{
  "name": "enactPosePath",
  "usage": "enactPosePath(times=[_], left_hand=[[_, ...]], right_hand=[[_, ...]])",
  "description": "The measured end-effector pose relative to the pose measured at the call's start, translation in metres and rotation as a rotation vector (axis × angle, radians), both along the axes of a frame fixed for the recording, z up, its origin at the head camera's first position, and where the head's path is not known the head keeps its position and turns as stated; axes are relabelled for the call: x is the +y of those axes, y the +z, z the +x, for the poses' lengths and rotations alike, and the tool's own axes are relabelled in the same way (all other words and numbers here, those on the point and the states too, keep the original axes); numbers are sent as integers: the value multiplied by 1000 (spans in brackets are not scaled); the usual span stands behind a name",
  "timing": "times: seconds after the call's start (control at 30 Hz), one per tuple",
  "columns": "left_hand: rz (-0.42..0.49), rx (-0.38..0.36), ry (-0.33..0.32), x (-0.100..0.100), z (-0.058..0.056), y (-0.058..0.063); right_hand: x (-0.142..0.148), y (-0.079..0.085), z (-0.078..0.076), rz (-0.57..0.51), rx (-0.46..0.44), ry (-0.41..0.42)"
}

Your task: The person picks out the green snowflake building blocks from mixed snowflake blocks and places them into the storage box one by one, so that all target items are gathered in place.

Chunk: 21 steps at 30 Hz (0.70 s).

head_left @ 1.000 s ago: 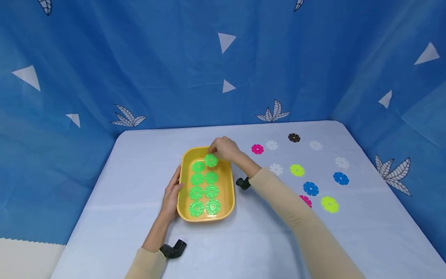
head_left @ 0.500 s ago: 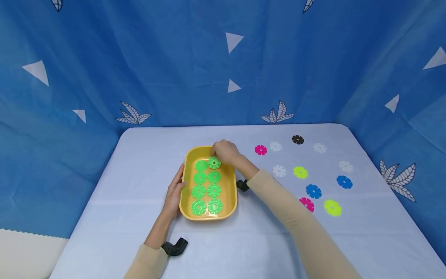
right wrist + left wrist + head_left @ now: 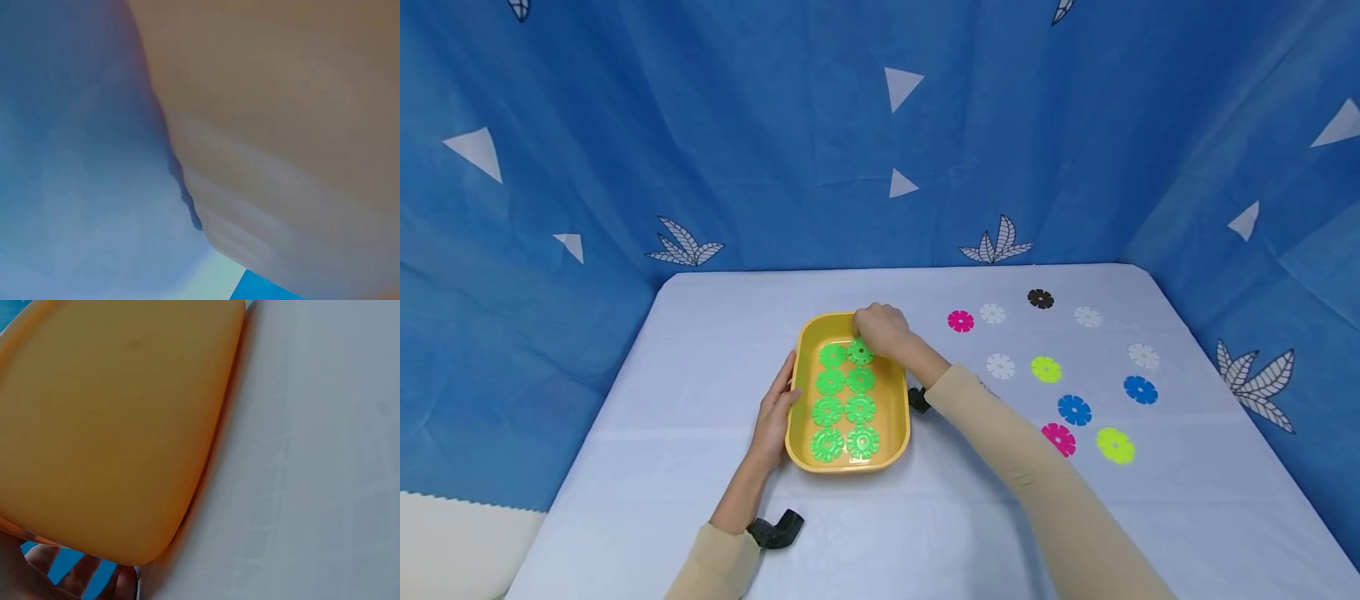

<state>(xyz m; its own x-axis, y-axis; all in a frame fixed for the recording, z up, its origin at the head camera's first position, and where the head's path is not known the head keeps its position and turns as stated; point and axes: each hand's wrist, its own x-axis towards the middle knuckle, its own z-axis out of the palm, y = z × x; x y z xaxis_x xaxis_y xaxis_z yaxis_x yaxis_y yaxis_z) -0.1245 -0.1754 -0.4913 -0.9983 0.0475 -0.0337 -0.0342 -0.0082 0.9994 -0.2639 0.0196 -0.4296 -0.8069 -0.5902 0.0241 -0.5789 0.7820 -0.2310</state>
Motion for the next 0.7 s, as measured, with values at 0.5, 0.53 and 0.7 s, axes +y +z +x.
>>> enactPosePath(times=[0.5,0.53,0.7], left_hand=[[-8,-9,2,0,2,2],[-7,-9,3,0,3,2],[-8,-9,11,0,3,2]], right_hand=[[-2,0,10,77,79,-19],[-1,1,11,73,72,-18],[13,11,17,-66,29,4]])
